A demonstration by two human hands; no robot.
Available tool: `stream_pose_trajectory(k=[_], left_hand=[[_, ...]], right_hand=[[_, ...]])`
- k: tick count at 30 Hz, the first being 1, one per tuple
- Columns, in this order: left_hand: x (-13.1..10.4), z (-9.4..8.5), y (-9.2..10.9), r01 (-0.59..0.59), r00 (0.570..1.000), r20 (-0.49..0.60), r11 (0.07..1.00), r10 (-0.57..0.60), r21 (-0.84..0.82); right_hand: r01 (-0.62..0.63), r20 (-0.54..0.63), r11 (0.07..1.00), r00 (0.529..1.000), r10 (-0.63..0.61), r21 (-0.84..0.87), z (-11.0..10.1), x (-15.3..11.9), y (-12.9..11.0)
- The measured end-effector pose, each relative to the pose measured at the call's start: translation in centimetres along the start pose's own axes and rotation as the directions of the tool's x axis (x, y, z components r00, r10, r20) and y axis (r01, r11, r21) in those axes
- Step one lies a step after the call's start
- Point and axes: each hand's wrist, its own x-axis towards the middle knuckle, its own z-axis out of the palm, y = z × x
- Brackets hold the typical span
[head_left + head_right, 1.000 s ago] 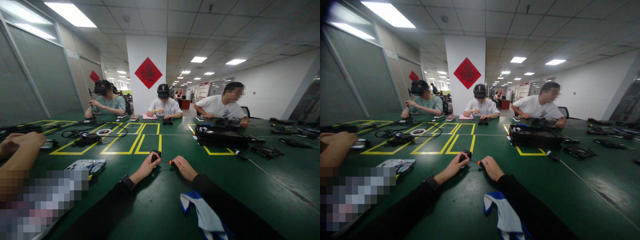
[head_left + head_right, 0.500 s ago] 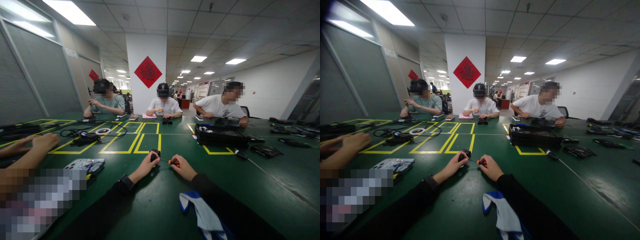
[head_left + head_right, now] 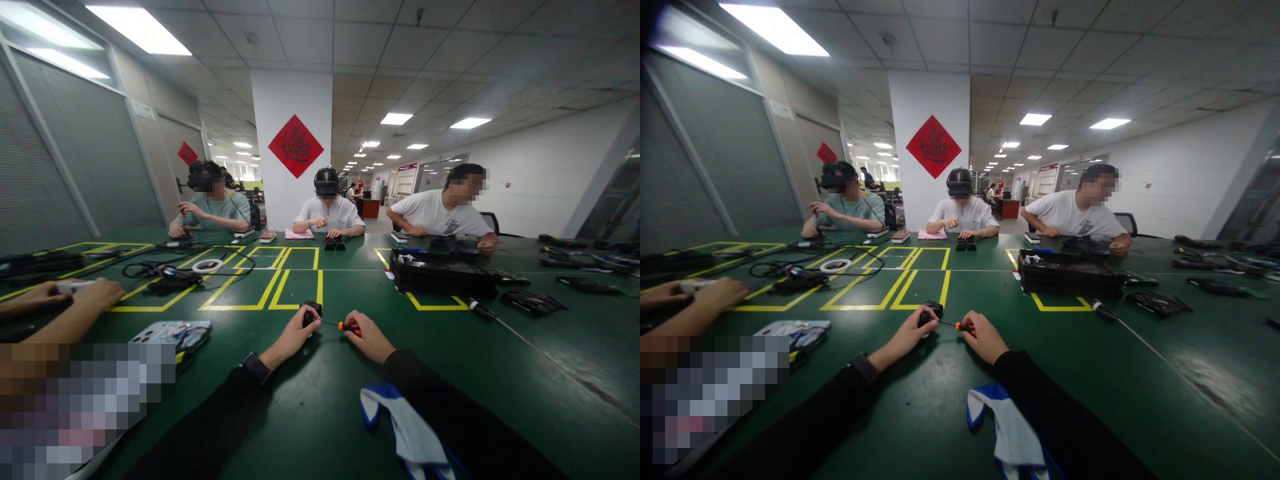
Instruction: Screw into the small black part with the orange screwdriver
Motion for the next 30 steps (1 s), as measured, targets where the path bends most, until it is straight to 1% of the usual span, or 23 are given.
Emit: stream_pose_trajectory(k=[4,12,17,19,22,25,30], left_hand=[[-0.01,0.01,0.12,-0.017,1.000,0.018,1.000,0.017,-0.001],[-0.02,0.04,-0.21,-0.005,1.000,0.010,1.000,0.005,-0.007],[0.08,0.06,-0.38,-0.006,1.000,0.008,1.000,0.006,-0.014],[0.13,0.07,-0.37,-0.011,1.000,0.007,1.000,0.011,-0.010],[0.16,0.06,-0.30,-0.010,1.000,0.004,1.000,0.010,-0.020],[0.12,0.04,-0.23,0.003,1.000,0.015,0.999,-0.003,-0.041],[0.10,0.01,-0.29,0.006,1.000,0.013,0.999,-0.005,-0.035]], right_hand=[[-0.004,-0.017,1.000,1.000,0.004,0.028,0.02,0.08,0.11],[0.041,-0.026,0.999,0.999,-0.041,0.000,-0.08,0.14,0.00],[0.021,0.005,0.998,1.000,-0.021,0.052,-0.13,-0.01,-0.18],[0.008,-0.005,0.997,1.000,-0.008,0.073,-0.12,0.01,-0.19],[-0.001,-0.021,0.999,1.000,0.002,0.049,-0.10,0.15,-0.18],[0.020,-0.016,1.000,1.000,-0.019,0.015,-0.12,0.25,-0.15],[0.022,-0.031,1.000,0.999,-0.021,0.017,-0.16,0.14,-0.14]])
